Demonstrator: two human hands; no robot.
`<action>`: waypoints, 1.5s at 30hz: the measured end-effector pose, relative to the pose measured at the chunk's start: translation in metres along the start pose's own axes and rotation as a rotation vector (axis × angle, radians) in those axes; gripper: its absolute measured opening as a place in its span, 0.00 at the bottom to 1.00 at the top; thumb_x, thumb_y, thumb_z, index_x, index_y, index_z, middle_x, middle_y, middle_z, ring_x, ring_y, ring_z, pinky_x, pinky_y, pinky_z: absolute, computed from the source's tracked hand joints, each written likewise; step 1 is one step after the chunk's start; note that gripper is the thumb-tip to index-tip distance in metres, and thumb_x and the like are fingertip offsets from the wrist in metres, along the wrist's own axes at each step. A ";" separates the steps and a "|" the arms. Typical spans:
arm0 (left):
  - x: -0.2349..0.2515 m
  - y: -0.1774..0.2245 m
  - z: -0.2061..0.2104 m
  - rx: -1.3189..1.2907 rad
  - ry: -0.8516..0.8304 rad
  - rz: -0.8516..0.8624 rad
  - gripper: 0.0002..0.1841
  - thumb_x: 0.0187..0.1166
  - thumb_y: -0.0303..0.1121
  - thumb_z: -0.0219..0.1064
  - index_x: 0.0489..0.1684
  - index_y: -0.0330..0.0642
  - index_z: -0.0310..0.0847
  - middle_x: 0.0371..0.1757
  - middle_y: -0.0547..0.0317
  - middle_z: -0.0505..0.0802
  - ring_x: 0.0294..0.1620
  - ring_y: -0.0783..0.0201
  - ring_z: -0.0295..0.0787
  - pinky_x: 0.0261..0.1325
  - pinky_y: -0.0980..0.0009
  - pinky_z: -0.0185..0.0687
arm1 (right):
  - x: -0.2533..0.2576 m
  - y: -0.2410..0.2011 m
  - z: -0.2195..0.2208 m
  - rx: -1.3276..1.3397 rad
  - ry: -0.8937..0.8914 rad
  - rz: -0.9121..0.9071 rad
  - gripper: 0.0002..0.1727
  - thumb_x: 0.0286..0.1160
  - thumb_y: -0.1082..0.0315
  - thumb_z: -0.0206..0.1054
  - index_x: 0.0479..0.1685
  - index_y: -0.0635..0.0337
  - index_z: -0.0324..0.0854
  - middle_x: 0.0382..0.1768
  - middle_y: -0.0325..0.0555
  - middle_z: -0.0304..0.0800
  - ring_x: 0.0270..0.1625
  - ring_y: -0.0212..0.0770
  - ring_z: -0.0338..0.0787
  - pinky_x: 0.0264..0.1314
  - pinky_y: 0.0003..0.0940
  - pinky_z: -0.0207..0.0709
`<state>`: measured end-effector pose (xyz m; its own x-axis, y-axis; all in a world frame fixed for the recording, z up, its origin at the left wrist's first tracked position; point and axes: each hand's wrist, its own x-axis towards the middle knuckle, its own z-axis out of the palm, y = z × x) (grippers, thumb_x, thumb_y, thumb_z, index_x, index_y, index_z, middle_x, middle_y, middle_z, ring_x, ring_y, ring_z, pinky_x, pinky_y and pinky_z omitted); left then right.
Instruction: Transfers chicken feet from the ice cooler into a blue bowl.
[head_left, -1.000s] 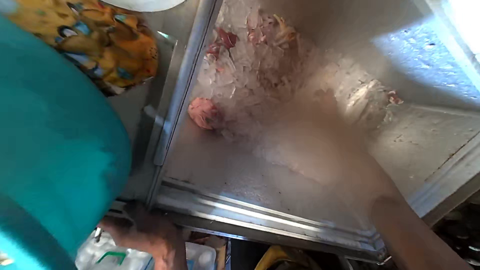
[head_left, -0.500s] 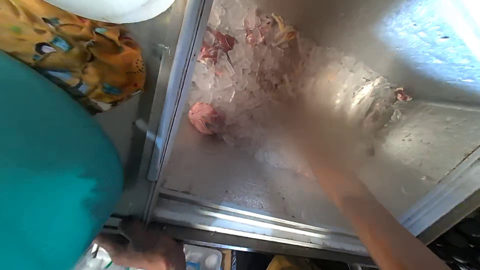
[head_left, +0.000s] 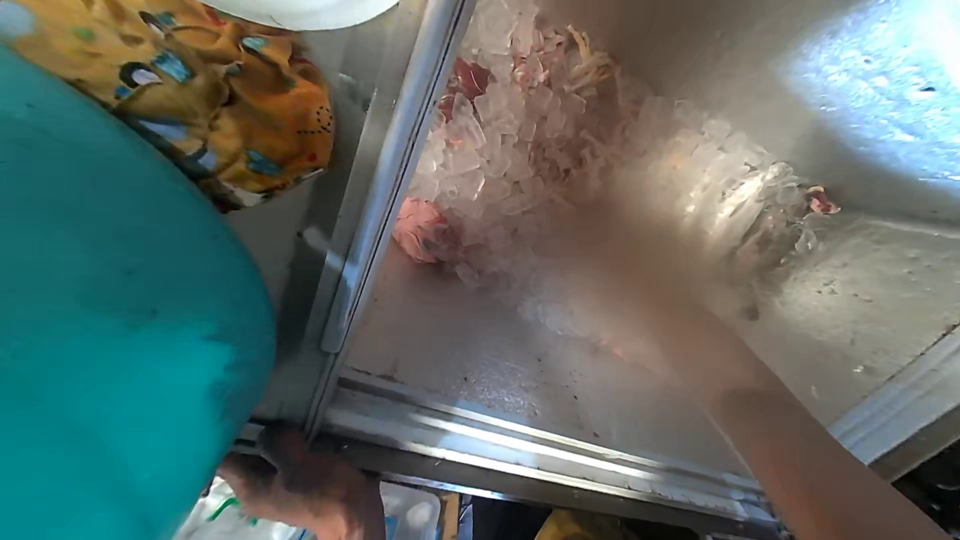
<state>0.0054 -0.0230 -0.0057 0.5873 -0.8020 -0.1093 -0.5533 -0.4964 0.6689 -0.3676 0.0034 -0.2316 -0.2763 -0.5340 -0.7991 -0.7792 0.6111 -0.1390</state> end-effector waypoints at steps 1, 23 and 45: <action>0.000 0.001 0.001 -0.006 0.002 -0.008 0.25 0.88 0.25 0.49 0.84 0.24 0.58 0.76 0.43 0.78 0.75 0.72 0.76 0.79 0.75 0.69 | -0.004 -0.005 -0.026 0.048 -0.062 0.040 0.33 0.70 0.75 0.72 0.80 0.62 0.72 0.80 0.68 0.69 0.81 0.69 0.71 0.72 0.63 0.75; -0.003 0.003 0.004 0.016 0.025 -0.038 0.25 0.89 0.26 0.44 0.84 0.27 0.58 0.74 0.51 0.79 0.69 0.79 0.77 0.74 0.79 0.72 | 0.123 0.017 -0.007 -0.053 0.152 -0.156 0.56 0.55 0.34 0.76 0.86 0.56 0.65 0.81 0.69 0.69 0.86 0.74 0.61 0.78 0.81 0.57; -0.009 0.015 0.001 0.112 0.030 -0.093 0.21 0.89 0.30 0.54 0.76 0.27 0.70 0.64 0.50 0.85 0.62 0.77 0.81 0.69 0.77 0.75 | 0.047 0.011 -0.051 0.069 -0.002 -0.381 0.35 0.54 0.67 0.85 0.70 0.56 0.81 0.72 0.64 0.77 0.67 0.65 0.84 0.64 0.67 0.80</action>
<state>-0.0088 -0.0235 0.0048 0.6554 -0.7415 -0.1439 -0.5574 -0.6033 0.5704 -0.4178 -0.0454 -0.2407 0.0268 -0.7296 -0.6834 -0.7861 0.4069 -0.4652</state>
